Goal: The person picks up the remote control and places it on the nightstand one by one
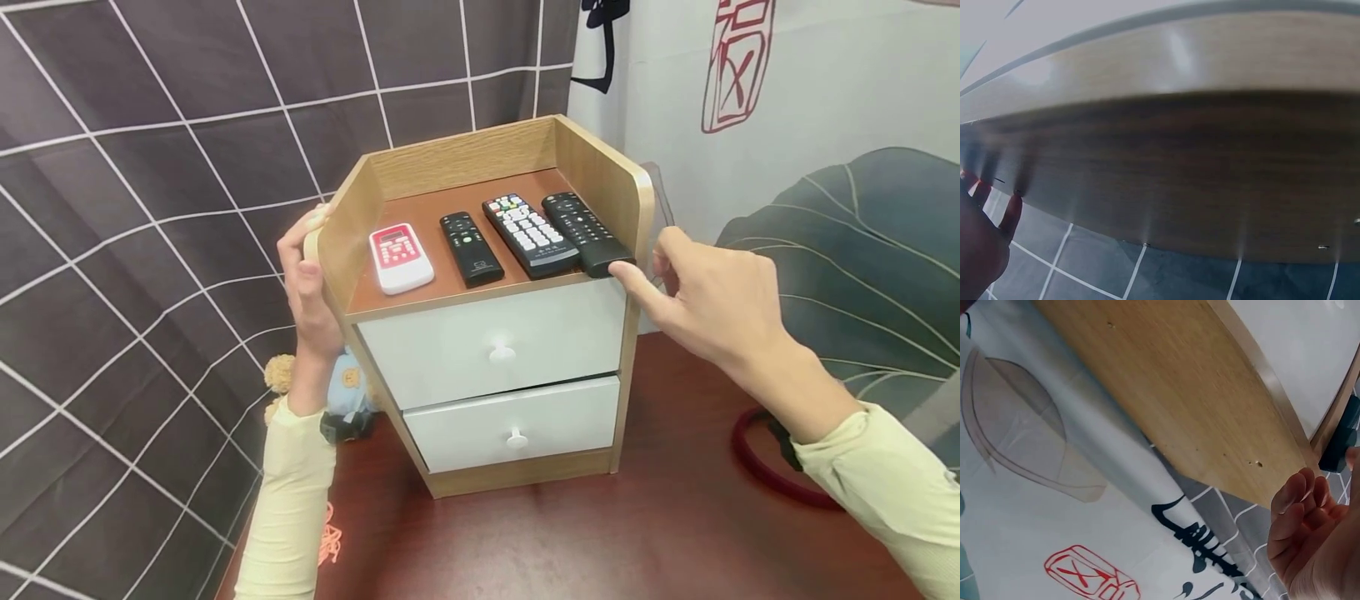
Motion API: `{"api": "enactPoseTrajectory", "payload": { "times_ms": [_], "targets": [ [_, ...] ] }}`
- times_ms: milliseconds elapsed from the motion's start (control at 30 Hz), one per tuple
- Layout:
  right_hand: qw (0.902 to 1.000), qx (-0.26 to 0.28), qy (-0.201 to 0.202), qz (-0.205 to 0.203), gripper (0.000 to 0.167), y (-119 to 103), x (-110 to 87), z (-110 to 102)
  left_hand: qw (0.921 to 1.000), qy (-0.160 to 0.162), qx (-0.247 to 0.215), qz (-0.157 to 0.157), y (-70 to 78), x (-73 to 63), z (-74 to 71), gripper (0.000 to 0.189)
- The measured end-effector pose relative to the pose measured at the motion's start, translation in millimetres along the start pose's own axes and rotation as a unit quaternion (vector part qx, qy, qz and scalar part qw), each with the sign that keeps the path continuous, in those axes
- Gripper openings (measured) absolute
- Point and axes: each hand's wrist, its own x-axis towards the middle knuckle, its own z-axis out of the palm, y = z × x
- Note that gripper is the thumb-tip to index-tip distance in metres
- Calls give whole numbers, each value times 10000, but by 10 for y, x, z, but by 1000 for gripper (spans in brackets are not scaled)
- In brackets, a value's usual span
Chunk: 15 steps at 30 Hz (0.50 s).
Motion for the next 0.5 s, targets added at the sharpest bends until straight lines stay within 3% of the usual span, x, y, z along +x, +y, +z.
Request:
{"api": "enactPoseTrajectory", "payload": {
  "times_ms": [167, 367, 500],
  "targets": [
    [10000, -32, -6, 40, 52, -12, 48, 14, 10000, -53, 9, 52, -9, 8, 5, 78],
    [9985, 237, 487, 23, 64, 120, -15, 85, 9999, -103, 25, 127, 8, 30, -51, 77],
    [9941, 570, 922, -95, 66, 298, -46, 197, 9996, -151, 133, 179, 49, 64, -129, 64]
  ]
}}
